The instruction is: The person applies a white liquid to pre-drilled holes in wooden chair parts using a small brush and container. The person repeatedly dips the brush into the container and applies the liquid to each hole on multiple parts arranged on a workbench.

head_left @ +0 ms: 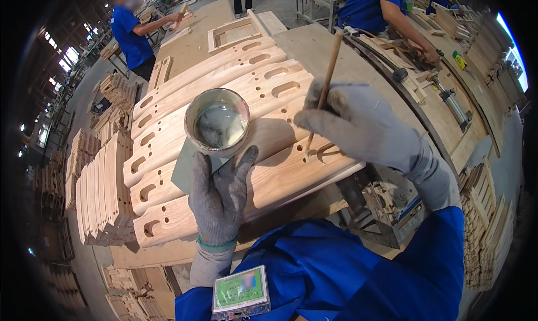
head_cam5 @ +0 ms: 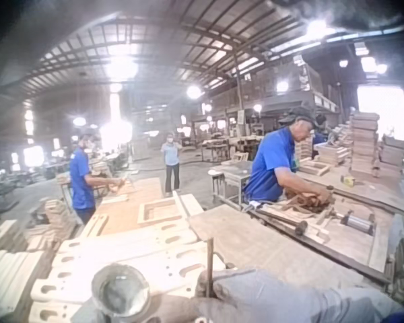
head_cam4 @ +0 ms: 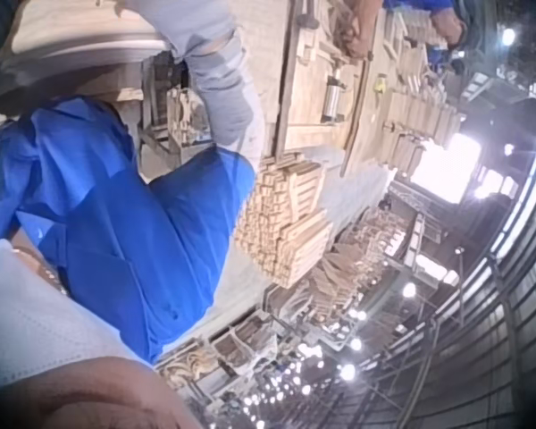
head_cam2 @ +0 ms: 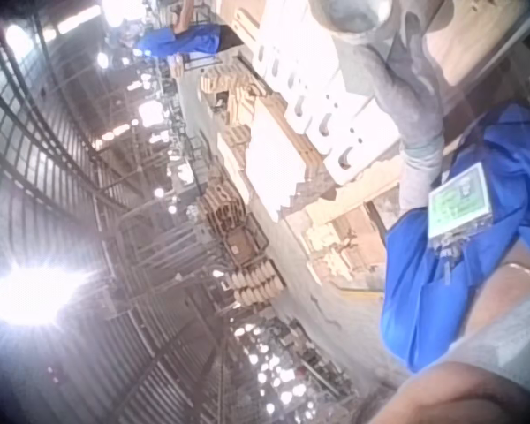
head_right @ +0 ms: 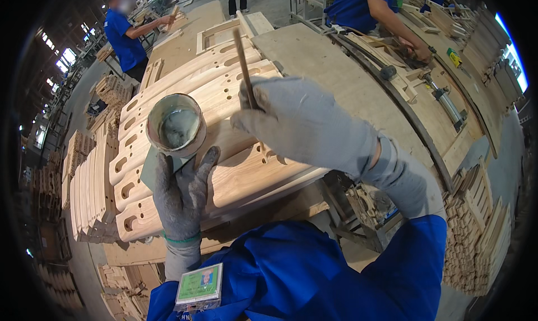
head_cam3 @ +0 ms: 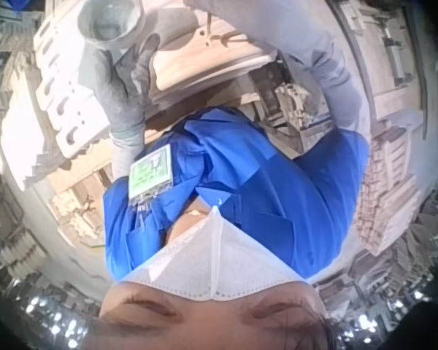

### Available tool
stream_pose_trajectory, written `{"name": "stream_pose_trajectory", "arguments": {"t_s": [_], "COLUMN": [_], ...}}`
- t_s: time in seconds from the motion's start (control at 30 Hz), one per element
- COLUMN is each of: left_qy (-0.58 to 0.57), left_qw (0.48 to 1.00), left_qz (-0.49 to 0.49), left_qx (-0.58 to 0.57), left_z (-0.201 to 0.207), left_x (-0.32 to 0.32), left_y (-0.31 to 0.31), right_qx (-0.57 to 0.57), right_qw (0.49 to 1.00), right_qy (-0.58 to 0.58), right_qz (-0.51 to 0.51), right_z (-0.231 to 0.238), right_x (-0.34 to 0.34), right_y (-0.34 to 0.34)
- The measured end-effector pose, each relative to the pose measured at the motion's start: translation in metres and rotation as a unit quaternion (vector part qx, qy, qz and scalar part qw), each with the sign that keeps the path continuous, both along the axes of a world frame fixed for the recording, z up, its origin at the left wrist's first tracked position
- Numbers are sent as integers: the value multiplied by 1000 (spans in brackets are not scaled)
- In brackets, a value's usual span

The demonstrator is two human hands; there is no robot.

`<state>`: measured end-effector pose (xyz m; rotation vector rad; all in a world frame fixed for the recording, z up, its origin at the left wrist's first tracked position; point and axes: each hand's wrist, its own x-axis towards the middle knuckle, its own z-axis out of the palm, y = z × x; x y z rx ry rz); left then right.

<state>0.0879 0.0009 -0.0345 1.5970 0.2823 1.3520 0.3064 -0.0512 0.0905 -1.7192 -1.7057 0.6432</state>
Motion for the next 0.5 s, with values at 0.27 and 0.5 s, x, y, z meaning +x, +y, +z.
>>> {"name": "stream_pose_trajectory", "arguments": {"t_s": [0.27, 0.5], "left_qy": [19, -155], "left_qw": [999, 962], "left_qz": [5, -41], "left_qx": [-34, -219], "left_z": [13, 19], "left_x": [7, 4], "left_y": [-4, -5], "right_qx": [123, 32], "right_qw": [987, 993], "right_qy": [-70, -103], "right_qz": [71, 49], "right_z": [-37, -10], "right_x": [12, 0], "right_y": [23, 8]}}
